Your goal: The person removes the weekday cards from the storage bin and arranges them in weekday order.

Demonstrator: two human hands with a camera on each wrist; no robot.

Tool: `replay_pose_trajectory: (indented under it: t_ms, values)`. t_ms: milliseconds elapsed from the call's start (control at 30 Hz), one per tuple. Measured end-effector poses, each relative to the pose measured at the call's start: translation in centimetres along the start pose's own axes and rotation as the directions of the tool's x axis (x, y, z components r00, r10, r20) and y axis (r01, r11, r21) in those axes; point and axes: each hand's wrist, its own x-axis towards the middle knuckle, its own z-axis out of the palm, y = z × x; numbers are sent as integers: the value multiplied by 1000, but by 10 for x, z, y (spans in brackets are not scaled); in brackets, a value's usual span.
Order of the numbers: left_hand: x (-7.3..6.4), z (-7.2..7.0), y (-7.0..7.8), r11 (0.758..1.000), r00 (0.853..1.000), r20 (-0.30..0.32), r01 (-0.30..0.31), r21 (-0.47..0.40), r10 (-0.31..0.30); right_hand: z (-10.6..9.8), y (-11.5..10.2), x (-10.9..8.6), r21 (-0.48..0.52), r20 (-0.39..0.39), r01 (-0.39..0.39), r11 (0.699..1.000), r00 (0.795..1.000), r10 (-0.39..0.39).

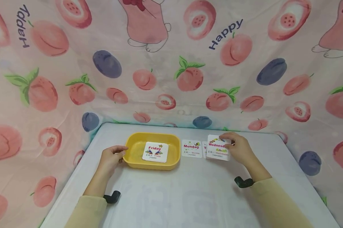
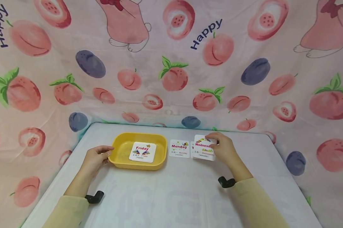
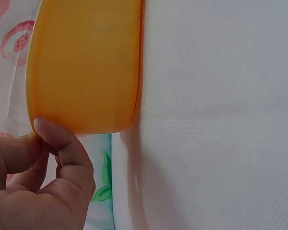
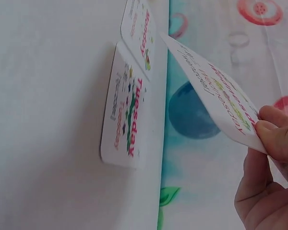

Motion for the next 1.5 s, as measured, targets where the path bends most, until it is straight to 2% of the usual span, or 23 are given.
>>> replay_pose_trajectory:
  t_ms: [500,700,933,1100,1267,1500]
  values:
    - [-1,0,0,1000,1000,1,-2,1,2,-20,30,-7,-58,24,-29,998,999,30]
    - [-1,1,-2,1000,1000,-3,2,4,-2,-25,42,-6,-56,58,-72,996,995,76]
    - [2,2,-2,1000,1000,-2,0,12,0,-29,57,-6,-84,70,-82,993,994,88]
    - [1,2,-2,1000,1000,-9,9,11,-9,-32,65,-5,-95,95,-124,988,987,133]
    - [0,0,-1,1000,1000,-8,5,6,-5,-31,72,-2,-95,115,-167,981,977,177]
    - [0,0,-1,1000,1000,-7,0,5,0,-22,80,5,-96,103,-183,978,976,193]
